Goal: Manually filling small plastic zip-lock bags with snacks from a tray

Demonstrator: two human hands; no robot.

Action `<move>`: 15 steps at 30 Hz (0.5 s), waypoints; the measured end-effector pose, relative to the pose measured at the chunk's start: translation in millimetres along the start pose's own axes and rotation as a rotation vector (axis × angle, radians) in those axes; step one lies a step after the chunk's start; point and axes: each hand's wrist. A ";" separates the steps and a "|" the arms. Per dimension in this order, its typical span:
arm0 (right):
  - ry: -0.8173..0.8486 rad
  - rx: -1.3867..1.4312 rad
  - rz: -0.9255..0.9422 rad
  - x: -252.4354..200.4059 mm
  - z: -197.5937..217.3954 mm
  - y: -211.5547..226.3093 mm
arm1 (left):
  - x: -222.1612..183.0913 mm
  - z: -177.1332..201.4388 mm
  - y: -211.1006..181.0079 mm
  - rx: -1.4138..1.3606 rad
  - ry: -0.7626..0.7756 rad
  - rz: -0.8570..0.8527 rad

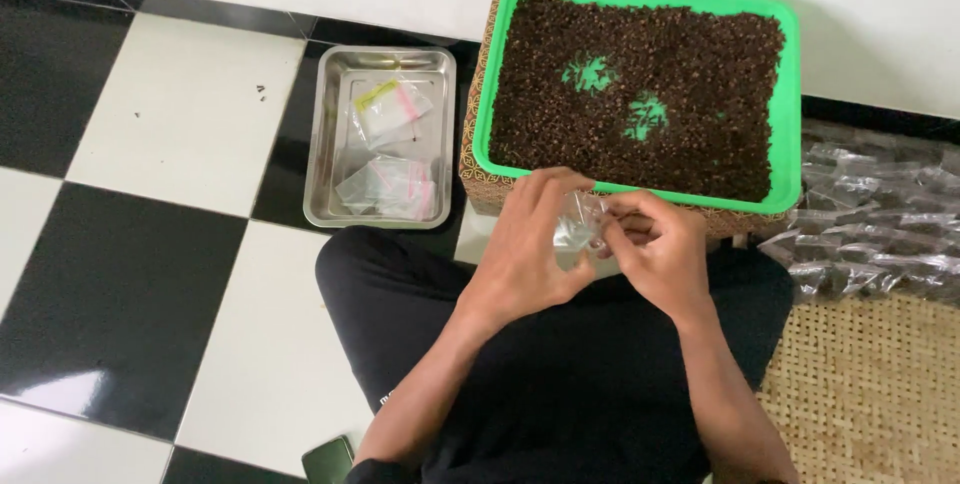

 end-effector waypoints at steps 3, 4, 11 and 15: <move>-0.032 -0.031 0.019 5.8 -1.4 10.6 | 1.5 -22.5 16.8 0.222 0.027 -0.086; -0.036 -0.035 0.018 5.1 0.6 5.7 | 4.6 -30.1 20.4 0.218 0.030 -0.090; -0.128 -0.305 0.140 22.9 9.8 16.2 | 38.6 -71.5 33.6 0.230 -0.159 -0.260; -0.142 -0.439 0.211 38.9 19.8 4.2 | 58.8 -71.3 22.6 0.197 -0.282 -0.299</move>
Point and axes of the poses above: each hand's wrist, its own x-axis towards the middle knuckle, its own z-axis out of the back of the hand, y = z × x, and after that the axes turned 8 degrees about z, right-handed
